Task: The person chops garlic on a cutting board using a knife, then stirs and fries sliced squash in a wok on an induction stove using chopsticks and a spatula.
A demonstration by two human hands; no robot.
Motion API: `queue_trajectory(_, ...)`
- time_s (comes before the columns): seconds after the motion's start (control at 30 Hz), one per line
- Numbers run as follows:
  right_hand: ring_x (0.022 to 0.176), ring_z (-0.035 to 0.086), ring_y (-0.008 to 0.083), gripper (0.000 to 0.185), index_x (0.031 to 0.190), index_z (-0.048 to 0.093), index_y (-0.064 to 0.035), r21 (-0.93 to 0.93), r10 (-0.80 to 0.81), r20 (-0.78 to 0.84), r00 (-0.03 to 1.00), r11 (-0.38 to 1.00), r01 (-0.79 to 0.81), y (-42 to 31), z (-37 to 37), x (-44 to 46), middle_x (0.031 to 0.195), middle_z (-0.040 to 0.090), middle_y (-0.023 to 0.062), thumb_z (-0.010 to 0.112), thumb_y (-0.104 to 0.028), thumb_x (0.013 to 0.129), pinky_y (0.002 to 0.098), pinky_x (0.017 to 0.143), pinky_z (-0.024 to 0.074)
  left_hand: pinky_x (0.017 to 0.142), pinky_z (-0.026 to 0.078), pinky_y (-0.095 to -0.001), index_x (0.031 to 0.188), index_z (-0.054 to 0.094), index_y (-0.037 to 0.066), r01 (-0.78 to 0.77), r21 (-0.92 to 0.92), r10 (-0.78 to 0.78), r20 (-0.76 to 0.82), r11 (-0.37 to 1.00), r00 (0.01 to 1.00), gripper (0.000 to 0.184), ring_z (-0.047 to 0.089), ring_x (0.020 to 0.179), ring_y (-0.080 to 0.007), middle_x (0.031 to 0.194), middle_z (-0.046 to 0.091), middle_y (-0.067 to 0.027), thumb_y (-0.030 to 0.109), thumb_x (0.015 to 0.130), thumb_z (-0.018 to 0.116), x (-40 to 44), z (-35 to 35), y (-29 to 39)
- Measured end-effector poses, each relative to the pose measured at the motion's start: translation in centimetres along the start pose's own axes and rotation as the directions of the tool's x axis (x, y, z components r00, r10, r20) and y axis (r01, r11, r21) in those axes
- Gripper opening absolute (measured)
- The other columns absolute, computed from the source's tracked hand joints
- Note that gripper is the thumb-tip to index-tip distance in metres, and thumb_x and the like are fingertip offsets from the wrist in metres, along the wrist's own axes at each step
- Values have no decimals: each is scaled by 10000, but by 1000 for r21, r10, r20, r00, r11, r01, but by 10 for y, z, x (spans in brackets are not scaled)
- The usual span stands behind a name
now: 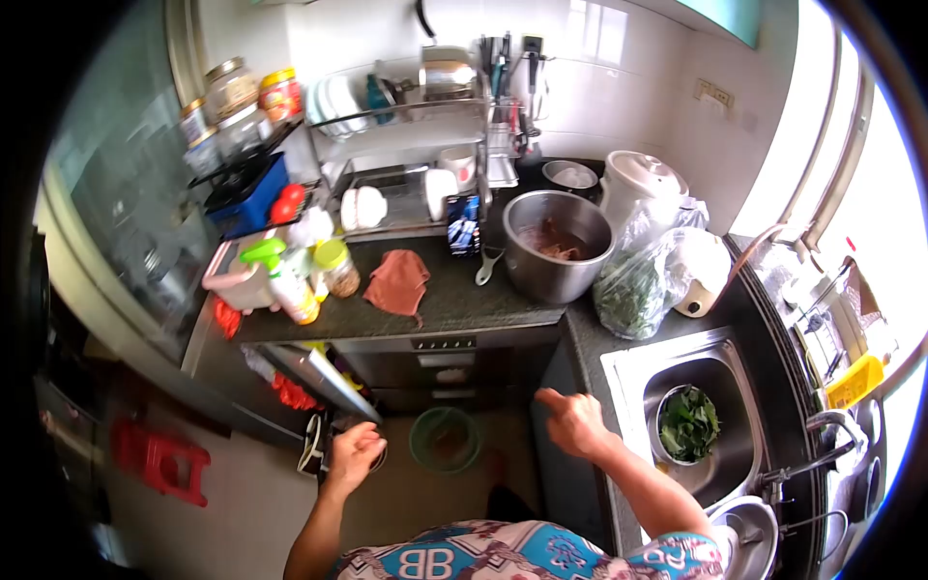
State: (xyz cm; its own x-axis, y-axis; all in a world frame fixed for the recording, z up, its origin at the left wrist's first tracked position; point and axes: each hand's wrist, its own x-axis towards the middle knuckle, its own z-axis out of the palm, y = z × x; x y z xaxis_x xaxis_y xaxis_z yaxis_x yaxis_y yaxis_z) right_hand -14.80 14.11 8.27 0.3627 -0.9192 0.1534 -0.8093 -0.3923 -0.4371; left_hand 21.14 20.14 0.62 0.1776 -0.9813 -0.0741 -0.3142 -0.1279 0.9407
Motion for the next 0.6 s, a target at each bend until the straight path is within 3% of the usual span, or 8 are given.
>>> queue_trajectory(0.03,616,580,382,351,1025,582,-88,46,6,4,1000,999,-6,2,-4,21,610,577,193,499,-52,686,472,612,469,703,486,-270,1098,552,-53,-7,1,7,17,1000,1000,435,607,788,-170,907,628,-155,143,740,701,18,1,3)
queue_trajectory(0.2,575,580,353,368,1018,580,-59,144,-92,-13,996,985,93,31,-18,114,587,573,177,520,-38,656,437,572,476,758,470,-278,1120,537,-58,-61,-87,36,-268,994,963,418,593,873,-192,982,614,-177,139,773,663,109,12,10)
queue_trajectory(0.27,533,563,352,339,985,588,-45,184,-169,-153,974,963,196,51,-24,143,561,561,168,528,-21,652,407,509,462,777,458,-317,1089,542,-66,-58,56,72,-308,997,949,402,589,891,-238,989,607,-196,145,767,657,147,18,16)
queue_trajectory(0.33,430,514,237,262,960,587,-22,350,-21,-100,995,935,55,70,-36,168,499,505,106,602,-37,699,328,461,436,790,453,-340,1077,546,-67,-41,122,81,-344,992,936,393,588,894,-267,984,606,-204,142,763,653,185,21,18)
queue_trajectory(0.37,429,496,188,258,965,583,-11,436,70,-54,996,899,-39,75,-46,181,501,493,82,631,-52,716,301,468,431,806,443,-362,1062,552,-63,-116,223,195,-377,968,906,369,576,906,-301,984,602,-208,129,762,648,208,22,7)
queue_trajectory(0.43,505,481,125,314,1013,563,19,481,8,-228,974,870,106,93,-57,209,578,501,62,668,-76,733,267,504,429,822,433,-384,1046,559,-59,-184,326,309,-393,927,866,345,564,918,-335,984,599,-211,117,760,643,231,26,5)
queue_trajectory(0.5,624,506,121,425,1109,512,39,470,0,-293,956,871,144,108,-79,234,772,532,85,673,-64,729,250,565,438,835,418,-414,1019,570,-45,-194,559,456,-378,806,806,306,538,936,-371,981,590,-211,73,745,641,253,35,12)
queue_trajectory(0.6,665,511,123,418,1109,514,33,549,99,-360,928,827,125,127,-114,275,836,548,69,665,-107,745,257,586,440,800,420,-427,989,574,-29,-247,615,546,-361,749,756,294,530,897,-372,945,586,-194,16,709,649,280,47,-6)
